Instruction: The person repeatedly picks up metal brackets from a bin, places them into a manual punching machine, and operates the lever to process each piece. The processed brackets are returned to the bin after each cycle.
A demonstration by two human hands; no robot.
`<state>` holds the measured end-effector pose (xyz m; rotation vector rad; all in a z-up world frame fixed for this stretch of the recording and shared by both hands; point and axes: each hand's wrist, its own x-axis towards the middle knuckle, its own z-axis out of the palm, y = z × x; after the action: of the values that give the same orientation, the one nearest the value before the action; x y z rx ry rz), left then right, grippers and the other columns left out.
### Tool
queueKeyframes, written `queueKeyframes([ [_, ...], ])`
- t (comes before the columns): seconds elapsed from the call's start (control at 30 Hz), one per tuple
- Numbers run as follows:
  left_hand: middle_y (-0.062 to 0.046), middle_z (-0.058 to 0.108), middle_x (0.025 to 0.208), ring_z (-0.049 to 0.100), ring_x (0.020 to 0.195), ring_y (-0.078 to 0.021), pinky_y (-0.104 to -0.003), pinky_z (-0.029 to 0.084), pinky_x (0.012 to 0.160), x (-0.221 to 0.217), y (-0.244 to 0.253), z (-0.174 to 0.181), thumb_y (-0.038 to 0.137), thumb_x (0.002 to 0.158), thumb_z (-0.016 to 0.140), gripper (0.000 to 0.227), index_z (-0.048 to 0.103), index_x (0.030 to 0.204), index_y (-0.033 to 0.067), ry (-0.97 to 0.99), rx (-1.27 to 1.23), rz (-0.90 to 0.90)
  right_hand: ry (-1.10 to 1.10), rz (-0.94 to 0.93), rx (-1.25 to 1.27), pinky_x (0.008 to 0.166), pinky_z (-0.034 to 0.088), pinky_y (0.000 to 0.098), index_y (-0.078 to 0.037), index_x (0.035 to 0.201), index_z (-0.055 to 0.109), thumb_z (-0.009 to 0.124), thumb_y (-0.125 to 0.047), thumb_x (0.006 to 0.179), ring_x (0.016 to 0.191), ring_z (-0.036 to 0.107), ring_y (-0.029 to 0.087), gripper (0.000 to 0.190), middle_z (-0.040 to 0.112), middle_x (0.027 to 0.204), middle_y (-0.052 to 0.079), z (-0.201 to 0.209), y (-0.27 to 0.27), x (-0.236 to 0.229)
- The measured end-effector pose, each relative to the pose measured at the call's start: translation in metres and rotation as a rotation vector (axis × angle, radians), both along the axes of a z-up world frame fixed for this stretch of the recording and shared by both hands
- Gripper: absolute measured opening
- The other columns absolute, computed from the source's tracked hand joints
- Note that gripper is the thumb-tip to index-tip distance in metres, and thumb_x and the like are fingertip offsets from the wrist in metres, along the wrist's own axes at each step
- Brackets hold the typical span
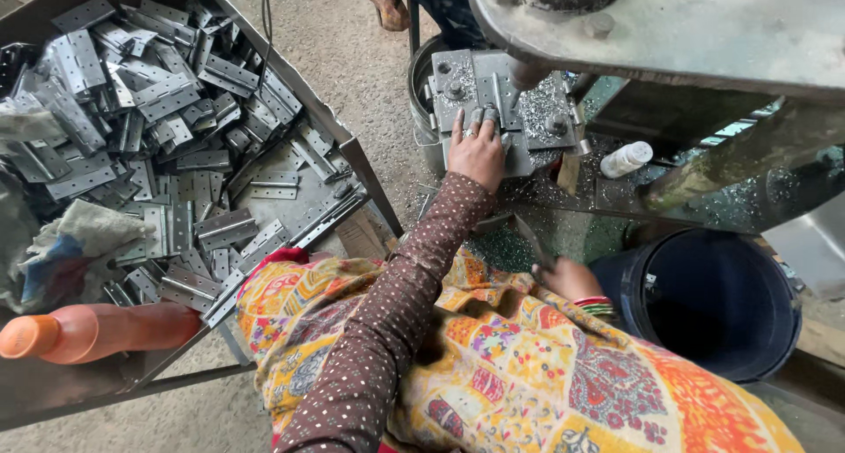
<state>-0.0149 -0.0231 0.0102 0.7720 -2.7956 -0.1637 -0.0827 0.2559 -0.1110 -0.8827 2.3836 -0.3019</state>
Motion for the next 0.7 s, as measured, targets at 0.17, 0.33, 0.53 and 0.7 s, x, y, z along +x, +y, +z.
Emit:
queueKeyframes([
  [0.17,-0.014,0.057,0.141,0.045,0.138,-0.028,-0.054,0.016,0.122,-0.013,-0.011,0.0,0.018,0.097,0.049,0.03,0.071,0.113,0.004,0.095,-0.076,0.019,0.18,0.037,0.07,0.073,0.056,0.0518,-0.002,0.096,0.071,0.065,-0.059,0.087,0.081,0.071,0.043,0.057,0.072,0.084,0.025,-0.001,0.005,-0.004],
  [0.33,-0.011,0.056,0.142,0.046,0.138,-0.025,-0.053,0.016,0.124,-0.015,-0.016,0.011,0.016,0.096,0.047,0.033,0.07,0.117,0.0068,-0.003,-0.114,0.019,0.08,-0.136,-0.002,0.071,0.056,0.0535,-0.008,0.111,0.063,0.062,-0.055,0.086,0.077,0.072,0.045,0.053,0.071,0.082,0.026,-0.05,0.01,0.015],
  [0.53,-0.011,0.051,0.148,0.045,0.138,-0.0264,-0.053,0.015,0.124,-0.013,-0.021,0.013,0.022,0.101,0.046,0.034,0.069,0.12,0.0054,0.049,-0.041,-0.018,-0.037,-0.011,-0.122,0.073,0.056,0.0494,-0.002,0.094,0.069,0.061,-0.07,0.085,0.08,0.072,0.043,0.068,0.071,0.083,0.025,-0.03,0.012,0.003],
  [0.7,-0.013,0.045,0.154,0.039,0.145,-0.0251,-0.051,0.013,0.124,0.019,0.017,0.006,0.024,0.097,0.049,0.036,0.065,0.125,0.0085,-0.108,-0.085,-0.085,0.111,-0.045,-0.081,0.073,0.053,0.0559,-0.005,0.096,0.066,0.038,-0.07,0.096,0.085,0.069,0.047,0.071,0.07,0.084,0.027,0.034,0.01,0.012],
])
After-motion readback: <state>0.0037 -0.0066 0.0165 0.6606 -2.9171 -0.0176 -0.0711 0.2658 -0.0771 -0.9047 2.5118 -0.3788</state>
